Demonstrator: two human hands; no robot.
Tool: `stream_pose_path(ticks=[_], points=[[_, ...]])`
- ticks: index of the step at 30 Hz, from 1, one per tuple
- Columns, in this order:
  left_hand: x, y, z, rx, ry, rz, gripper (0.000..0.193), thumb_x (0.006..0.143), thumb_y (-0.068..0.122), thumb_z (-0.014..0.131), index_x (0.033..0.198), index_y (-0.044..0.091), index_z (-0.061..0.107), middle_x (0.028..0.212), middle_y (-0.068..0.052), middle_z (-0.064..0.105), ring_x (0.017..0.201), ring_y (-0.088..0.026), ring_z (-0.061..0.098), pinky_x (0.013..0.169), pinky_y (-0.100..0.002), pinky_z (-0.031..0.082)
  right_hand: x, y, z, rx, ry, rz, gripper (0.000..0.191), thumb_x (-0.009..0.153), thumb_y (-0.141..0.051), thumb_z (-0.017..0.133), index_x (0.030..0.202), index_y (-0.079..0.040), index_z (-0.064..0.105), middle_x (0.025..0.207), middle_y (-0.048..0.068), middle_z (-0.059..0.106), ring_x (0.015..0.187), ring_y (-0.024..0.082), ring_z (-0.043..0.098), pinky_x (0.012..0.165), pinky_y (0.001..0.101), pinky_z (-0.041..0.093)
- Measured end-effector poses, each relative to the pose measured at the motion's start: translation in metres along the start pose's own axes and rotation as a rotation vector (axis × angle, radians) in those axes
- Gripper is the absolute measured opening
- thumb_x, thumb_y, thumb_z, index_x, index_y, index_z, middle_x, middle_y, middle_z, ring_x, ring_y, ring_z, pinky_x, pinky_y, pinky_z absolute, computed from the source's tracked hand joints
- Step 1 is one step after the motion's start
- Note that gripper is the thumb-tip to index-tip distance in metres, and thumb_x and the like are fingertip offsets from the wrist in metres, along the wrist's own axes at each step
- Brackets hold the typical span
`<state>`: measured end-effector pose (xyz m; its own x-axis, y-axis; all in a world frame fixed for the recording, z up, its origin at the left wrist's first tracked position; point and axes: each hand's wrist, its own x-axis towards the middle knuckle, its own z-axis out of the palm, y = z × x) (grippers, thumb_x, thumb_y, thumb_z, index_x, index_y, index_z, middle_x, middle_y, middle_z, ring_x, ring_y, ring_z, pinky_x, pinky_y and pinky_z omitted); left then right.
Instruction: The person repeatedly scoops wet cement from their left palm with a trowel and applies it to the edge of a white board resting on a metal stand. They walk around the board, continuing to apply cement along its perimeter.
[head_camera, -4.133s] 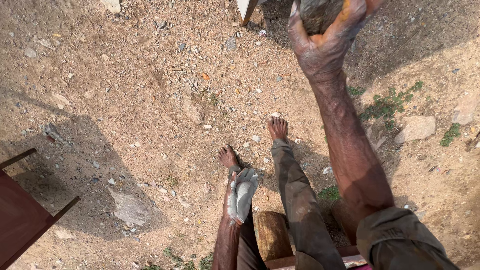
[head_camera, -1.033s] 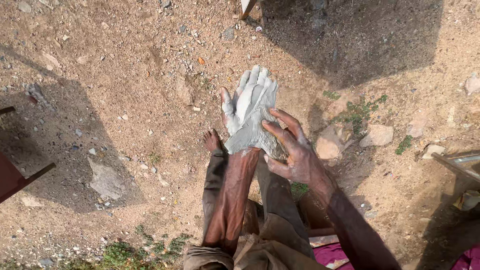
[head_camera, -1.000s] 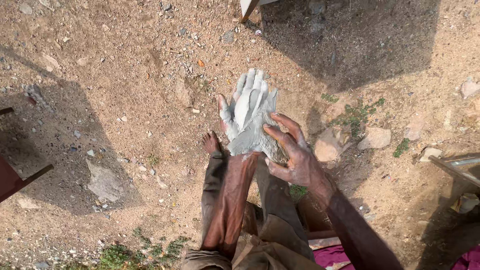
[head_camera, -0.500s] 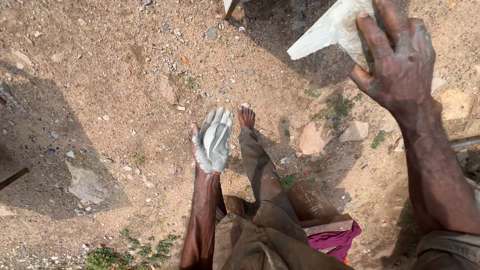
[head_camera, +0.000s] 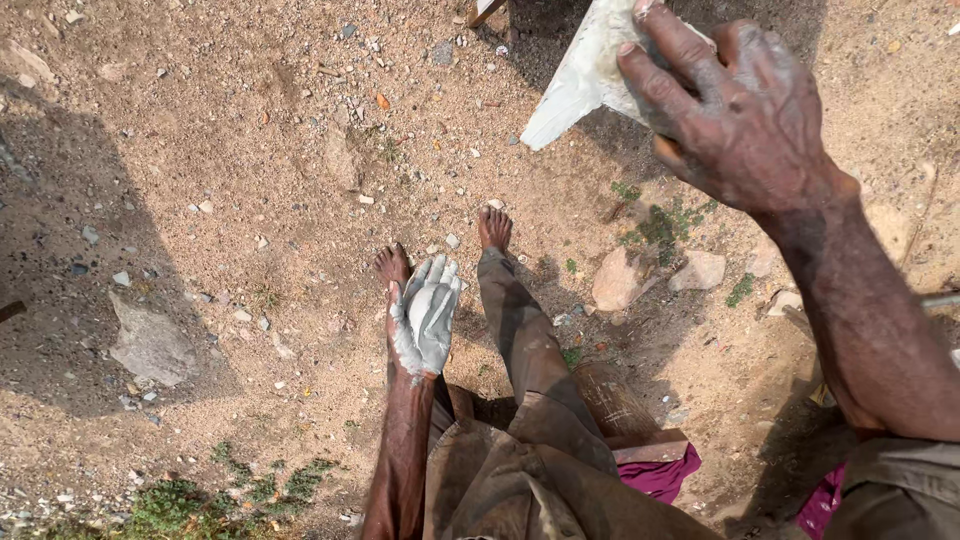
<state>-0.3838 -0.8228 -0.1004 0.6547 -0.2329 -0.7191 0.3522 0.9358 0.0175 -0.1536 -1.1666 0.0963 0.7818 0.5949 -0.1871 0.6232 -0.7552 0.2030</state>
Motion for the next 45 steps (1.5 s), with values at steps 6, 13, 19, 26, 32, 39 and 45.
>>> stream_pose_path(ticks=[6, 13, 19, 26, 32, 39, 45], points=[[0.001, 0.028, 0.038, -0.076, -0.185, 0.109, 0.09, 0.104, 0.051, 0.056, 0.163, -0.005, 0.016, 0.17, -0.026, 0.024, 0.156, -0.036, 0.028, 0.125, -0.045, 0.035, 0.034, -0.084, 0.01, 0.736, 0.149, -0.125, 0.081, 0.084, -0.023, 0.078, 0.158, -0.019, 0.045, 0.162, 0.017, 0.044, 0.135, 0.036, 0.051, 0.103, 0.0467, 0.057], [-0.01, 0.036, 0.107, -0.491, -0.433, -0.003, 0.106, 0.099, 0.066, 0.057, 0.165, -0.004, 0.013, 0.173, -0.023, 0.015, 0.161, -0.038, 0.015, 0.133, -0.049, 0.016, -0.048, -0.248, 0.054, 3.48, 0.068, 0.233, 0.061, 0.093, -0.032, 0.067, 0.138, 0.008, 0.052, 0.111, 0.02, 0.062, 0.098, 0.03, 0.063, 0.066, 0.0335, 0.059], [-0.027, 0.045, 0.106, -0.583, -0.569, -0.157, 0.109, 0.097, 0.068, 0.057, 0.163, -0.007, 0.014, 0.171, -0.028, 0.013, 0.159, -0.044, 0.017, 0.13, -0.055, 0.023, -0.125, -0.246, 0.075, 3.428, 0.283, 0.409, 0.065, 0.093, -0.032, 0.063, 0.142, 0.008, 0.049, 0.101, 0.024, 0.061, 0.081, 0.027, 0.061, 0.056, 0.0415, 0.057], [-0.044, 0.038, 0.085, -0.524, -0.364, -0.329, 0.102, 0.102, 0.06, 0.054, 0.163, -0.009, 0.01, 0.171, -0.03, 0.014, 0.158, -0.044, 0.018, 0.13, -0.055, 0.021, -0.134, -0.227, 0.037, 3.319, 0.165, 0.428, 0.064, 0.096, -0.023, 0.064, 0.146, 0.01, 0.044, 0.106, 0.031, 0.061, 0.09, 0.036, 0.065, 0.06, 0.0367, 0.065], [-0.045, 0.005, 0.112, -0.515, -0.305, -0.053, 0.098, 0.102, 0.06, 0.049, 0.162, -0.005, 0.008, 0.17, -0.025, 0.013, 0.157, -0.04, 0.017, 0.129, -0.055, 0.016, -0.096, -0.276, -0.024, 1.823, 0.127, 0.46, 0.067, 0.09, -0.02, 0.072, 0.153, -0.014, 0.05, 0.132, 0.024, 0.058, 0.113, 0.036, 0.058, 0.094, 0.0481, 0.057], [-0.085, 0.067, 0.18, 0.064, -0.499, 0.134, 0.108, 0.094, 0.07, 0.052, 0.164, -0.001, 0.01, 0.17, -0.021, 0.02, 0.159, -0.035, 0.02, 0.13, -0.055, 0.018, -0.094, -0.272, -0.041, 1.207, -0.174, 0.43, 0.084, 0.073, -0.012, 0.08, 0.151, -0.021, 0.05, 0.161, 0.008, 0.036, 0.146, 0.029, 0.037, 0.116, 0.0516, 0.043], [-0.106, 0.095, 0.238, 0.525, -0.86, -0.141, 0.109, 0.095, 0.074, 0.05, 0.164, -0.003, 0.015, 0.171, -0.023, 0.021, 0.16, -0.036, 0.023, 0.133, -0.049, 0.016, -0.12, -0.259, -0.068, 1.856, 0.262, 0.823, 0.08, 0.082, -0.012, 0.073, 0.155, -0.015, 0.04, 0.156, 0.006, 0.045, 0.109, 0.03, 0.06, 0.077, 0.0415, 0.056]])
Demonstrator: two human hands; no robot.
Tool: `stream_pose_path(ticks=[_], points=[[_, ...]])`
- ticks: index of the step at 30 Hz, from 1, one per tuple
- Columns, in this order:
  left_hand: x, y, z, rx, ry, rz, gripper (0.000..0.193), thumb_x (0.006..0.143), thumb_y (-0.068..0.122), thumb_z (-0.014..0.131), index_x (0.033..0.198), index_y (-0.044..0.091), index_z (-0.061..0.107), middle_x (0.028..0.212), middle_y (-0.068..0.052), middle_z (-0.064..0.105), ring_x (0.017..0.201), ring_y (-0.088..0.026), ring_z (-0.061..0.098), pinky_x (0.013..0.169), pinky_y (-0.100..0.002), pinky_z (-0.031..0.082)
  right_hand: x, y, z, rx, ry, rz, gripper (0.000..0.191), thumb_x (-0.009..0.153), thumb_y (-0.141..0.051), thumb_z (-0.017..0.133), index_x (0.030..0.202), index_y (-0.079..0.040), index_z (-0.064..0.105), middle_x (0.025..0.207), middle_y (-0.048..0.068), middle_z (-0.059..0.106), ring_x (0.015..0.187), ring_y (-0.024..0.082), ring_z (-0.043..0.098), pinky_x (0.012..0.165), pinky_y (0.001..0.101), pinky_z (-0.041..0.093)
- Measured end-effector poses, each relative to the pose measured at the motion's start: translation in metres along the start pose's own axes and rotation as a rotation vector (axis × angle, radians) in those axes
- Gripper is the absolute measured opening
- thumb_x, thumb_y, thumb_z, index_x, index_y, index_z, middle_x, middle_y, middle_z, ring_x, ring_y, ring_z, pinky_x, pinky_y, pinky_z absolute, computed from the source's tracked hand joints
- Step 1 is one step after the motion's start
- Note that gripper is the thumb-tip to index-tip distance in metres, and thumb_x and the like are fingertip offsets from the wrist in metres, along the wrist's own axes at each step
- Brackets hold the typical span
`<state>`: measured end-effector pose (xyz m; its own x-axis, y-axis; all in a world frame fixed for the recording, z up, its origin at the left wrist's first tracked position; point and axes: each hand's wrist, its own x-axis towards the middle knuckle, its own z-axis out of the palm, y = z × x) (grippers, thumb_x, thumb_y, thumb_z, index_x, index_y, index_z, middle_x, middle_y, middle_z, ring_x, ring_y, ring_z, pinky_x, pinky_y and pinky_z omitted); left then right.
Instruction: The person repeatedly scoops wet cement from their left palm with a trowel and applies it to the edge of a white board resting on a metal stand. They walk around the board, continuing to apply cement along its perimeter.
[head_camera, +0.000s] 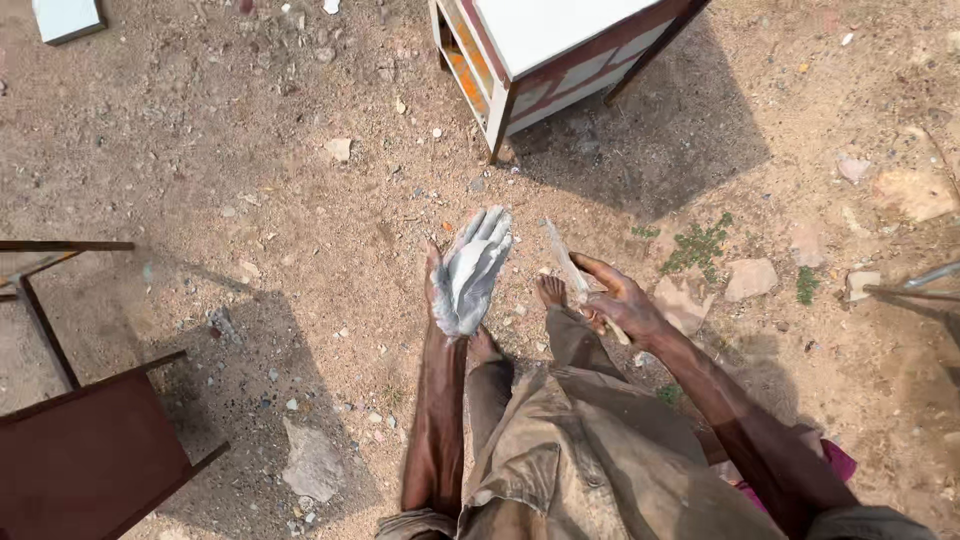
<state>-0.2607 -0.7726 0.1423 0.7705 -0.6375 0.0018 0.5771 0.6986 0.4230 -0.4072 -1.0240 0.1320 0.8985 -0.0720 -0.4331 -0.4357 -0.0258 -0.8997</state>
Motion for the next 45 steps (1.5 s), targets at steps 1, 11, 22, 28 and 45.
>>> stream_pose_path(ticks=[1, 11, 22, 28, 45], points=[[0.008, 0.0, 0.01, 0.105, -0.054, -0.05, 0.109, 0.095, 0.074, 0.049, 0.164, -0.002, 0.015, 0.171, -0.023, 0.021, 0.16, -0.036, 0.023, 0.133, -0.049, 0.017, -0.007, -0.008, 0.005, 0.406, 0.058, 0.155, 0.08, 0.083, -0.009, 0.067, 0.157, -0.016, 0.037, 0.154, 0.002, 0.047, 0.094, 0.025, 0.066, 0.062, 0.0336, 0.06], [0.087, -0.033, 0.11, 0.336, -0.36, -0.293, 0.104, 0.096, 0.075, 0.045, 0.165, 0.001, 0.02, 0.173, -0.022, 0.021, 0.163, -0.036, 0.022, 0.136, -0.051, 0.019, -0.069, -0.086, -0.014, 1.16, -0.523, 0.118, 0.06, 0.089, -0.027, 0.064, 0.142, -0.008, 0.045, 0.101, 0.013, 0.058, 0.073, 0.017, 0.055, 0.039, 0.0207, 0.042], [0.193, -0.157, 0.17, 0.117, -0.292, -0.081, 0.099, 0.098, 0.075, 0.04, 0.165, 0.004, 0.025, 0.175, -0.022, 0.02, 0.167, -0.035, 0.021, 0.139, -0.052, 0.022, -0.123, -0.022, -0.103, 1.801, -0.777, 0.067, 0.067, 0.096, -0.046, 0.061, 0.139, 0.003, 0.048, 0.094, 0.015, 0.058, 0.077, 0.019, 0.055, 0.04, 0.0217, 0.039], [0.206, -0.223, 0.185, -0.487, -0.393, -0.502, 0.095, 0.108, 0.073, 0.045, 0.157, -0.007, 0.029, 0.161, -0.029, 0.038, 0.15, -0.041, 0.037, 0.127, -0.052, 0.032, -0.118, -0.018, -0.189, 1.821, -0.76, -0.01, 0.075, 0.098, -0.055, 0.059, 0.14, 0.008, 0.05, 0.093, 0.016, 0.059, 0.077, 0.02, 0.057, 0.043, 0.0227, 0.039], [0.261, -0.359, 0.099, -0.647, 0.324, -0.113, 0.103, 0.098, 0.072, 0.048, 0.157, -0.008, 0.02, 0.163, -0.029, 0.025, 0.15, -0.042, 0.031, 0.129, -0.054, 0.023, -0.013, -0.019, -0.257, -0.456, 0.335, -0.171, 0.091, 0.069, -0.006, 0.078, 0.154, -0.015, 0.045, 0.161, 0.018, 0.034, 0.153, 0.038, 0.032, 0.126, 0.0572, 0.034]])
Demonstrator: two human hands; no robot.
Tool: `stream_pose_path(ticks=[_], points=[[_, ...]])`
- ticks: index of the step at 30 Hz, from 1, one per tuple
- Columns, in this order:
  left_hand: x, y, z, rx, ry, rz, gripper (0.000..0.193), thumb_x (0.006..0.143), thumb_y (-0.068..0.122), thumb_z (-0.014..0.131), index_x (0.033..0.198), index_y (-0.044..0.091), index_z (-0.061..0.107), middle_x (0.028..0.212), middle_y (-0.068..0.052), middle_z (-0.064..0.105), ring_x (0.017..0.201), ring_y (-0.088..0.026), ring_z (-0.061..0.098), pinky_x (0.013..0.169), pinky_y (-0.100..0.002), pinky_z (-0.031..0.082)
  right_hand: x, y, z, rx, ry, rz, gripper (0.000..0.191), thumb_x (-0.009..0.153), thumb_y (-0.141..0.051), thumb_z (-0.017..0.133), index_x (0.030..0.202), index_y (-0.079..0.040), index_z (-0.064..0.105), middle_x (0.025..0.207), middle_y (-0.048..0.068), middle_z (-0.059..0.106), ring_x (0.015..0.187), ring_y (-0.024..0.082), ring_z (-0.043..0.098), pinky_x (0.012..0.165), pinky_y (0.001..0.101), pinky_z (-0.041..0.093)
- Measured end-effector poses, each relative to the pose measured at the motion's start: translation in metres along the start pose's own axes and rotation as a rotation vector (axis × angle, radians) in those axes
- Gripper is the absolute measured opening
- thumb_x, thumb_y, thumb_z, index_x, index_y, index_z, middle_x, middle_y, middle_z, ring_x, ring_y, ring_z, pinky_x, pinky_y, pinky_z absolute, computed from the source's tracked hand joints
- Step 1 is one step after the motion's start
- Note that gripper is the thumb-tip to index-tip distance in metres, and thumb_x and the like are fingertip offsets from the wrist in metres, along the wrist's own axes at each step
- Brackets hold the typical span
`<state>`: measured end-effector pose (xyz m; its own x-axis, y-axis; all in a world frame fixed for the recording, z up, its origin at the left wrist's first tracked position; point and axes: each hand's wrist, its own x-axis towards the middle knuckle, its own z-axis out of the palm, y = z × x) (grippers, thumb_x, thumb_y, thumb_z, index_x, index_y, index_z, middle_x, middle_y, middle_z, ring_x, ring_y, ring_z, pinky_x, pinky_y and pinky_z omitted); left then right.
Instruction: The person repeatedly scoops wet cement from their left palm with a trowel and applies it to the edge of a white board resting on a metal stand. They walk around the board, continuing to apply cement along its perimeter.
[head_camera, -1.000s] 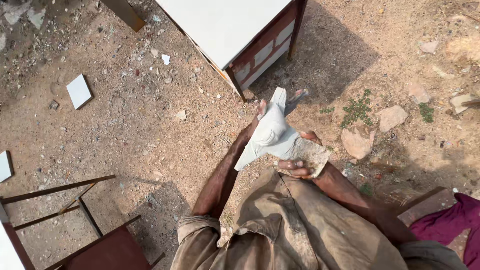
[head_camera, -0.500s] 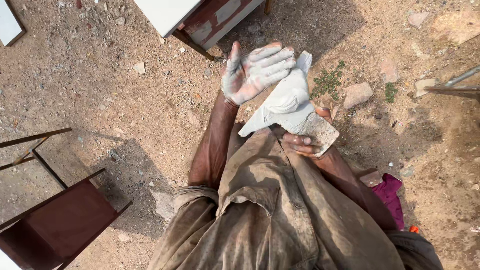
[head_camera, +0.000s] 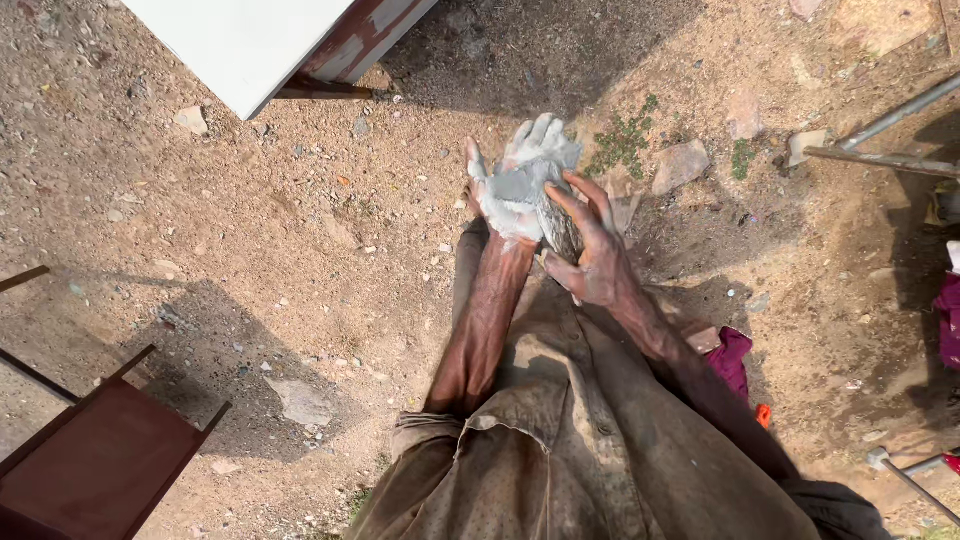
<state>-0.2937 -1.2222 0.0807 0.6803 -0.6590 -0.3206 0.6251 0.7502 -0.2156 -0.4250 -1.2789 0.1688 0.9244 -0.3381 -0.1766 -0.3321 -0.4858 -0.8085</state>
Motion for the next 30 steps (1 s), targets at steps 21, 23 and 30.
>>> stream_pose_path(ticks=[21, 23, 30], points=[[0.094, 0.086, -0.136, 0.534, 0.459, -0.086, 0.105, 0.094, 0.072, 0.047, 0.16, -0.006, 0.02, 0.163, -0.026, 0.032, 0.152, -0.038, 0.034, 0.128, -0.047, 0.026, 0.11, 0.207, -0.06, 1.719, -0.478, 0.809, 0.072, 0.086, -0.029, 0.072, 0.14, 0.006, 0.039, 0.095, 0.022, 0.065, 0.075, 0.024, 0.066, 0.057, 0.0321, 0.06], [0.077, 0.093, -0.141, 0.567, 0.547, -0.086, 0.094, 0.099, 0.061, 0.051, 0.158, -0.007, 0.023, 0.164, -0.028, 0.033, 0.154, -0.039, 0.033, 0.13, -0.047, 0.023, 0.15, 0.219, -0.063, 1.675, -0.361, 0.589, 0.063, 0.099, -0.032, 0.067, 0.142, 0.006, 0.041, 0.106, 0.022, 0.064, 0.087, 0.028, 0.07, 0.063, 0.038, 0.065], [0.001, 0.068, -0.245, 0.401, 0.56, -0.048, 0.039, 0.105, 0.045, 0.058, 0.11, 0.007, 0.061, 0.165, -0.027, 0.034, 0.155, -0.041, 0.031, 0.131, -0.051, 0.021, 0.335, 0.255, -0.011, -0.266, 0.513, -0.539, 0.094, 0.086, 0.007, 0.089, 0.159, -0.008, 0.03, 0.158, 0.016, 0.036, 0.142, 0.035, 0.038, 0.125, 0.049, 0.035]])
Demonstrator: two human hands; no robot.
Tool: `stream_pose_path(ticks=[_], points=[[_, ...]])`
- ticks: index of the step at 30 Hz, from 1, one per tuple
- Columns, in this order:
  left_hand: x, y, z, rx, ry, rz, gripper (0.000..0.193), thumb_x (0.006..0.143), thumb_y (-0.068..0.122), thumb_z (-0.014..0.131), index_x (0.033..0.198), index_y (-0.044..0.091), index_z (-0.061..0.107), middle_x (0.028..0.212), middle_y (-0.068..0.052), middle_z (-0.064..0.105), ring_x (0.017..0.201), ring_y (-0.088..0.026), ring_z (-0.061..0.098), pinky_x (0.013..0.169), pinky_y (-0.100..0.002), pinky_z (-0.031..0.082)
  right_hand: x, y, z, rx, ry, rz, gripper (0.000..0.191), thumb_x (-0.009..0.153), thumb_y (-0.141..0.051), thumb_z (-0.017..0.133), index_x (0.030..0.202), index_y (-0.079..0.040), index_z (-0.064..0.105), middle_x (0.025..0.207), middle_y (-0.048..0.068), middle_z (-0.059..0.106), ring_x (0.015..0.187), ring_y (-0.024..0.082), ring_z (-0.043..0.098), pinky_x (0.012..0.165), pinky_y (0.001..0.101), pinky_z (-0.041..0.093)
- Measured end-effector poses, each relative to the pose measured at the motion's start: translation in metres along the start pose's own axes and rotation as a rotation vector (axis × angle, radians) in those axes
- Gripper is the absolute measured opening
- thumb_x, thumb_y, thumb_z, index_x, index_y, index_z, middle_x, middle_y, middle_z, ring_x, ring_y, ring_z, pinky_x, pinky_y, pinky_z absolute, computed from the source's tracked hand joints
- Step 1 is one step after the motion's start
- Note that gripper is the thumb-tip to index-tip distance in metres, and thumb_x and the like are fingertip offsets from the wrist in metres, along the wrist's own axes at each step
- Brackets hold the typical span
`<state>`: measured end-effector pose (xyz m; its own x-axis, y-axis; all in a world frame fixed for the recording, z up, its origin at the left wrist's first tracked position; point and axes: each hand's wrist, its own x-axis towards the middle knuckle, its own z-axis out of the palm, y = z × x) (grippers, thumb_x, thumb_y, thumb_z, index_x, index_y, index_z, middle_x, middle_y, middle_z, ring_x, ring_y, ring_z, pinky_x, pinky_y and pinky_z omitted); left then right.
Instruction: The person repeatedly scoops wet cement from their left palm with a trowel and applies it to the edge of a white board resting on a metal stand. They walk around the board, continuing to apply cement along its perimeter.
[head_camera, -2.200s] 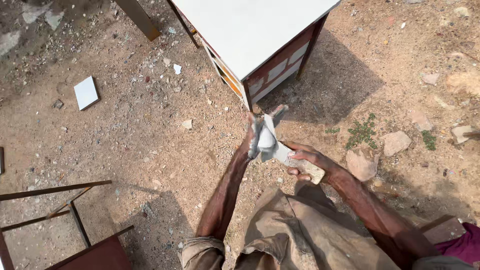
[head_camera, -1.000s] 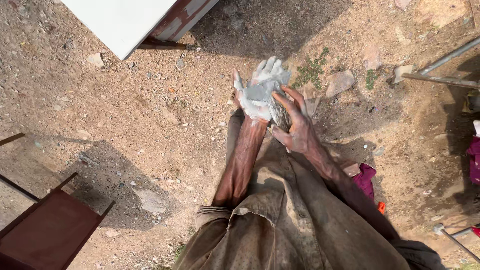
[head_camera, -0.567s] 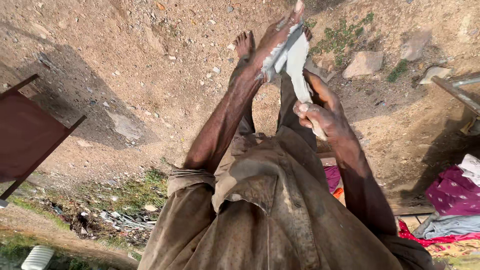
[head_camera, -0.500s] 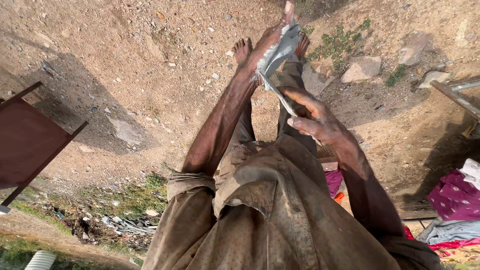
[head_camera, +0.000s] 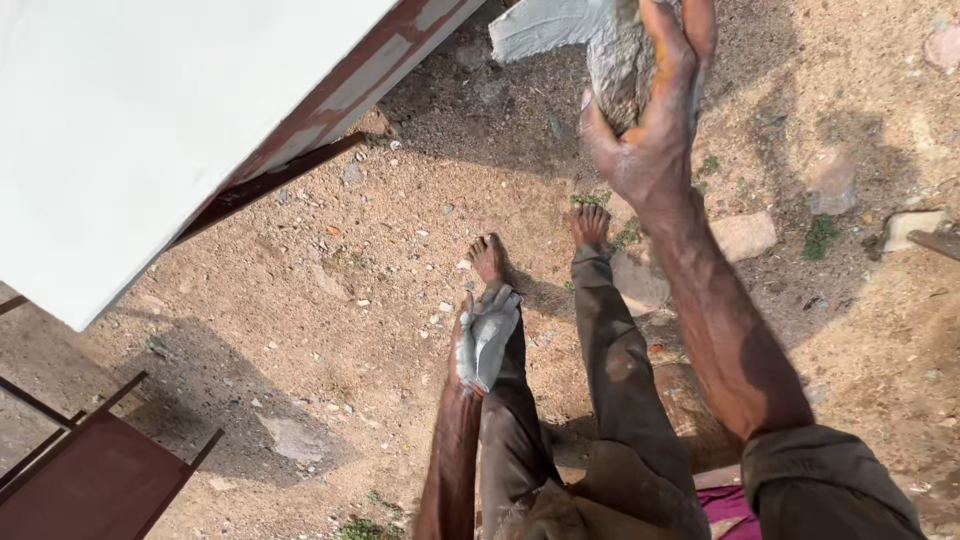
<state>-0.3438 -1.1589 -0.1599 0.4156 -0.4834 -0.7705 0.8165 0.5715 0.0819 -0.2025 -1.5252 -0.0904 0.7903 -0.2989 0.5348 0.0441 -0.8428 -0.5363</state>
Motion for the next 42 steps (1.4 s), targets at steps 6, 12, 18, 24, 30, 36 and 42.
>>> stream_pose_path(ticks=[6, 12, 18, 24, 30, 36, 42], points=[[0.002, -0.033, -0.054, 0.028, -0.004, 0.002, 0.043, 0.103, 0.047, 0.06, 0.121, 0.008, 0.056, 0.165, -0.028, 0.033, 0.154, -0.039, 0.032, 0.129, -0.051, 0.021, 0.013, 0.037, 0.048, 0.065, -0.013, 0.004, 0.088, 0.084, 0.0, 0.089, 0.153, -0.01, 0.035, 0.143, 0.011, 0.042, 0.142, 0.026, 0.041, 0.12, 0.047, 0.036], [0.011, -0.037, -0.059, 0.042, 0.077, -0.01, 0.045, 0.102, 0.047, 0.06, 0.123, 0.007, 0.054, 0.165, -0.028, 0.033, 0.154, -0.039, 0.033, 0.128, -0.05, 0.022, 0.016, 0.051, 0.068, 0.058, 0.067, -0.093, 0.092, 0.085, -0.002, 0.084, 0.157, -0.013, 0.029, 0.147, 0.01, 0.037, 0.14, 0.025, 0.037, 0.121, 0.0487, 0.034], [0.017, -0.038, -0.049, 0.047, 0.111, -0.015, 0.048, 0.102, 0.047, 0.06, 0.126, 0.006, 0.052, 0.164, -0.028, 0.034, 0.153, -0.039, 0.033, 0.128, -0.05, 0.023, 0.017, 0.066, 0.098, 0.025, 0.128, -0.078, 0.089, 0.085, -0.004, 0.086, 0.154, -0.017, 0.03, 0.145, 0.007, 0.033, 0.143, 0.022, 0.035, 0.116, 0.0484, 0.039], [0.02, -0.043, -0.04, 0.035, 0.143, -0.013, 0.051, 0.101, 0.047, 0.06, 0.128, 0.005, 0.05, 0.163, -0.028, 0.034, 0.153, -0.039, 0.034, 0.127, -0.049, 0.024, -0.004, 0.049, 0.083, 0.153, 0.079, 0.012, 0.088, 0.09, 0.0, 0.079, 0.159, -0.02, 0.029, 0.168, 0.01, 0.017, 0.156, 0.025, 0.022, 0.125, 0.0466, 0.043], [0.017, -0.041, -0.036, 0.034, 0.177, -0.019, 0.054, 0.101, 0.047, 0.059, 0.131, 0.004, 0.047, 0.163, -0.028, 0.035, 0.152, -0.039, 0.035, 0.127, -0.048, 0.025, -0.005, 0.028, 0.099, 0.134, 0.121, -0.069, 0.092, 0.092, -0.01, 0.091, 0.158, -0.027, 0.029, 0.17, 0.005, 0.007, 0.16, 0.025, 0.014, 0.13, 0.0462, 0.029], [0.018, -0.04, -0.038, 0.031, 0.183, -0.026, 0.057, 0.101, 0.048, 0.059, 0.133, 0.003, 0.045, 0.162, -0.028, 0.035, 0.152, -0.038, 0.035, 0.127, -0.048, 0.026, 0.001, 0.02, 0.133, 0.19, 0.139, -0.118, 0.098, 0.087, -0.009, 0.094, 0.157, -0.03, 0.029, 0.17, 0.002, 0.003, 0.16, 0.027, 0.011, 0.131, 0.0475, 0.028], [0.023, -0.037, -0.034, 0.029, 0.187, -0.031, 0.06, 0.1, 0.048, 0.059, 0.136, 0.002, 0.043, 0.162, -0.028, 0.036, 0.151, -0.038, 0.036, 0.126, -0.047, 0.027, -0.009, 0.004, 0.126, 0.148, -0.034, -0.05, 0.094, 0.096, -0.006, 0.094, 0.16, -0.025, 0.027, 0.172, 0.007, 0.009, 0.158, 0.03, 0.014, 0.134, 0.052, 0.027]])
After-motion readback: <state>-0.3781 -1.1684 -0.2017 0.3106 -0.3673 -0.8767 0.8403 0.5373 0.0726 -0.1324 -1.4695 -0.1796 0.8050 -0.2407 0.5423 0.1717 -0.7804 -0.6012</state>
